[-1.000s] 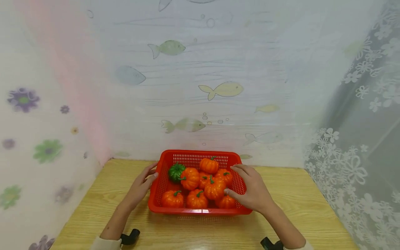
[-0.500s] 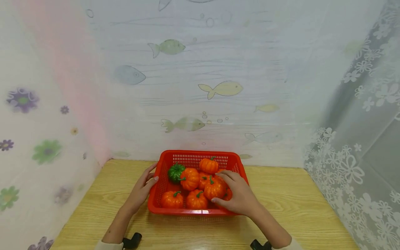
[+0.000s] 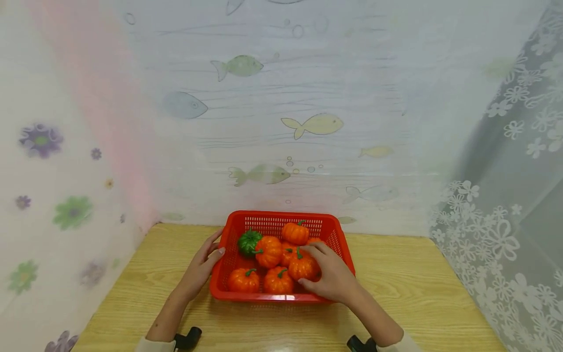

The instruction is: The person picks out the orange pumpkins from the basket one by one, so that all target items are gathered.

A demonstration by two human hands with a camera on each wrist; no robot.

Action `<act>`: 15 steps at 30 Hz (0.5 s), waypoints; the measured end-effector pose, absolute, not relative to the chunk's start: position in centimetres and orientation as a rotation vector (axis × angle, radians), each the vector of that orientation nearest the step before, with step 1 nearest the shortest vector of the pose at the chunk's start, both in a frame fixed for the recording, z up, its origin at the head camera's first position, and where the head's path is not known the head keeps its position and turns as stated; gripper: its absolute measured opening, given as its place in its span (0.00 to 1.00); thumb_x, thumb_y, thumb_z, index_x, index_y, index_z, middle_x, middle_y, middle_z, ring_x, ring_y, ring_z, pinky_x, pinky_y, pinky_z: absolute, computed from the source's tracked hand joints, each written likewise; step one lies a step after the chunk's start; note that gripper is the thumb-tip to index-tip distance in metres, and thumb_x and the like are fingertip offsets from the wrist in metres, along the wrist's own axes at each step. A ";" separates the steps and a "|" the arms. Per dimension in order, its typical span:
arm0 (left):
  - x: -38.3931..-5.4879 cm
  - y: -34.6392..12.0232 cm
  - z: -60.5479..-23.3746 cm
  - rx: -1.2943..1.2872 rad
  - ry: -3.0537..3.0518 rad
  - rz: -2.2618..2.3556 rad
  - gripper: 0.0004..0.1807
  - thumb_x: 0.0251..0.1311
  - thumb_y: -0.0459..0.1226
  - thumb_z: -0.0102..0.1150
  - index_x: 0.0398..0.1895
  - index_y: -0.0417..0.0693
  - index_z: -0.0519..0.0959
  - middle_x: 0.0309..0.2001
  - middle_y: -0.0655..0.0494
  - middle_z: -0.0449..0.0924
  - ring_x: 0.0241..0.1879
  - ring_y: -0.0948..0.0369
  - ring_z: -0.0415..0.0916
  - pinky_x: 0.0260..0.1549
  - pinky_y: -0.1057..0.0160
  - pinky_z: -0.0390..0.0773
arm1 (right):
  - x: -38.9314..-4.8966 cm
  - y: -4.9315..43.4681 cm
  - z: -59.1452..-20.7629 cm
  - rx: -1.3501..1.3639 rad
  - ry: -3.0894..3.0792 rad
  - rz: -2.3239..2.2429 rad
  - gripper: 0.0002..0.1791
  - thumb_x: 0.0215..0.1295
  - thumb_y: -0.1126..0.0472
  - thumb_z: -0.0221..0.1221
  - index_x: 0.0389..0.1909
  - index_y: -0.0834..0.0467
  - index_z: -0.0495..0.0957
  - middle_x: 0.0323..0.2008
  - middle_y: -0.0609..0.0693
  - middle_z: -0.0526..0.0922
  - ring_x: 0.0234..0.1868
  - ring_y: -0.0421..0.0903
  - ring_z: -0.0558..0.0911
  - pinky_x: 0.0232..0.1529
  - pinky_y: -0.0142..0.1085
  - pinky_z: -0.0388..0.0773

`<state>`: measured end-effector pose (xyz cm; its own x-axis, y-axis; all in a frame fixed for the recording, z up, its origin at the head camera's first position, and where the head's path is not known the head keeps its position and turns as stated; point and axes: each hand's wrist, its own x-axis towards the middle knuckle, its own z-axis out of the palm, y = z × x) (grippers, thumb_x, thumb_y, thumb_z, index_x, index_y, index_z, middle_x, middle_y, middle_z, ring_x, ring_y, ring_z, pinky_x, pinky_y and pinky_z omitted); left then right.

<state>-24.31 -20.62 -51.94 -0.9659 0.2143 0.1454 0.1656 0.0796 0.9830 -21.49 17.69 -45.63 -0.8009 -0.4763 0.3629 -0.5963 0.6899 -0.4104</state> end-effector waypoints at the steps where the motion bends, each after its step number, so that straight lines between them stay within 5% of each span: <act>1: -24.3 -20.6 -52.0 0.400 2.278 2.069 0.33 0.83 0.45 0.50 0.86 0.63 0.55 0.72 0.36 0.69 0.64 0.35 0.77 0.49 0.52 0.88 | -21.6 17.7 -45.7 0.864 -2.668 0.766 0.38 0.52 0.50 0.80 0.65 0.53 0.80 0.60 0.47 0.78 0.59 0.47 0.81 0.61 0.48 0.82; 15: -24.4 -20.7 -52.2 0.387 2.299 2.057 0.32 0.83 0.46 0.50 0.86 0.66 0.56 0.73 0.37 0.68 0.64 0.35 0.77 0.49 0.52 0.88 | -21.5 18.9 -44.8 0.817 -2.616 0.816 0.35 0.51 0.57 0.82 0.61 0.57 0.82 0.58 0.48 0.80 0.59 0.47 0.82 0.60 0.47 0.83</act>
